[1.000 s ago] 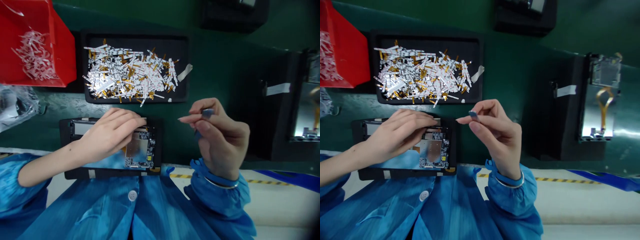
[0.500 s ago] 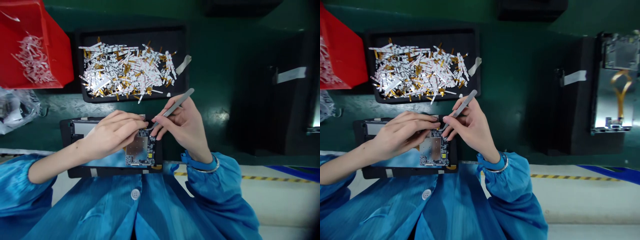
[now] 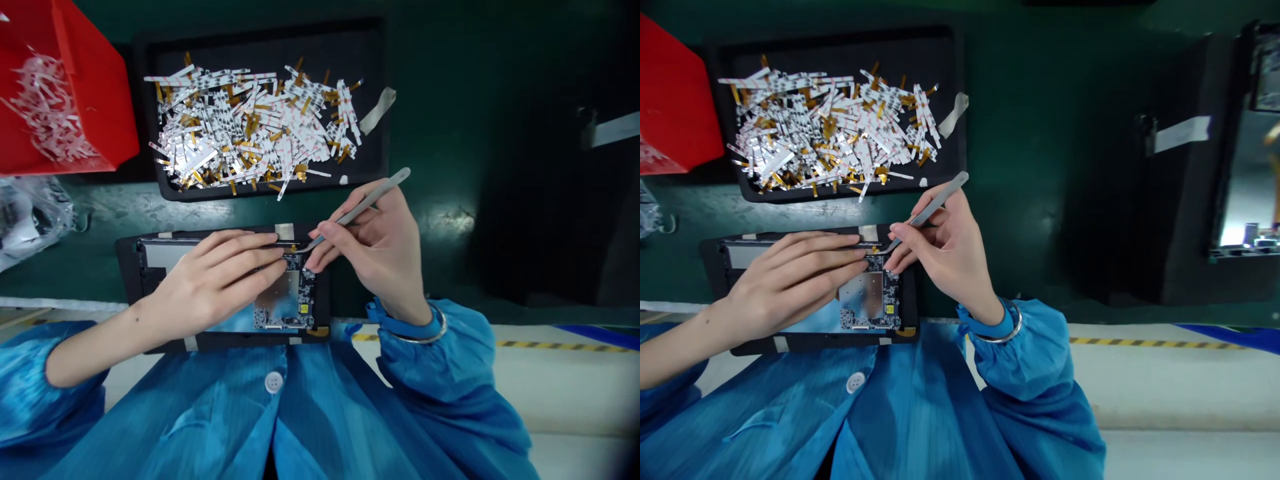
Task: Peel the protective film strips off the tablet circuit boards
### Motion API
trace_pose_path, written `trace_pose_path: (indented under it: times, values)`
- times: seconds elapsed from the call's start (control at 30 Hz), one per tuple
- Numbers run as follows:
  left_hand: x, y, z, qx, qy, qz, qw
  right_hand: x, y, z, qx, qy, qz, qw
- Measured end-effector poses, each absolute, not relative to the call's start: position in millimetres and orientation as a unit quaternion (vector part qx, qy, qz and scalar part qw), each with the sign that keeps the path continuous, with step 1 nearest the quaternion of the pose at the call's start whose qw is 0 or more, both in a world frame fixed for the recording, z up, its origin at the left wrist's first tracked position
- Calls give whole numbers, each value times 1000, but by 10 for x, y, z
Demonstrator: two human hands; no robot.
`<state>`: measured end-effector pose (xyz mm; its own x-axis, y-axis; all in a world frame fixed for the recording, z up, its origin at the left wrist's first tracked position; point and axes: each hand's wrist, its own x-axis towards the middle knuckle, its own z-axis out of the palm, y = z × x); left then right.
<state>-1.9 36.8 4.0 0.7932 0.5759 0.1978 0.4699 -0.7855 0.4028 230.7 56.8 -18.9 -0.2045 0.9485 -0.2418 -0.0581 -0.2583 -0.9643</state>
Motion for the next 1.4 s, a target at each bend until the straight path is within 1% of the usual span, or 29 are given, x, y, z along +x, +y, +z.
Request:
trace_pose_path:
  times: [0.27,0.5,0.97,1.13,1.4]
  values:
    - [-17,361,48,933,286,141,168,2318,561,-175,-498,-467,610,401]
    - [14,337,21,939,283,136,139,2293,534,-120,-500,-488,591,404]
    - [22,294,27,929,305,134,159,2286,524,-117,-515,-476,588,403]
    - [30,289,31,933,302,130,148,2285,518,-123,-502,-494,574,417]
    - [33,278,14,938,298,114,132,2269,485,-150,-517,-501,556,415]
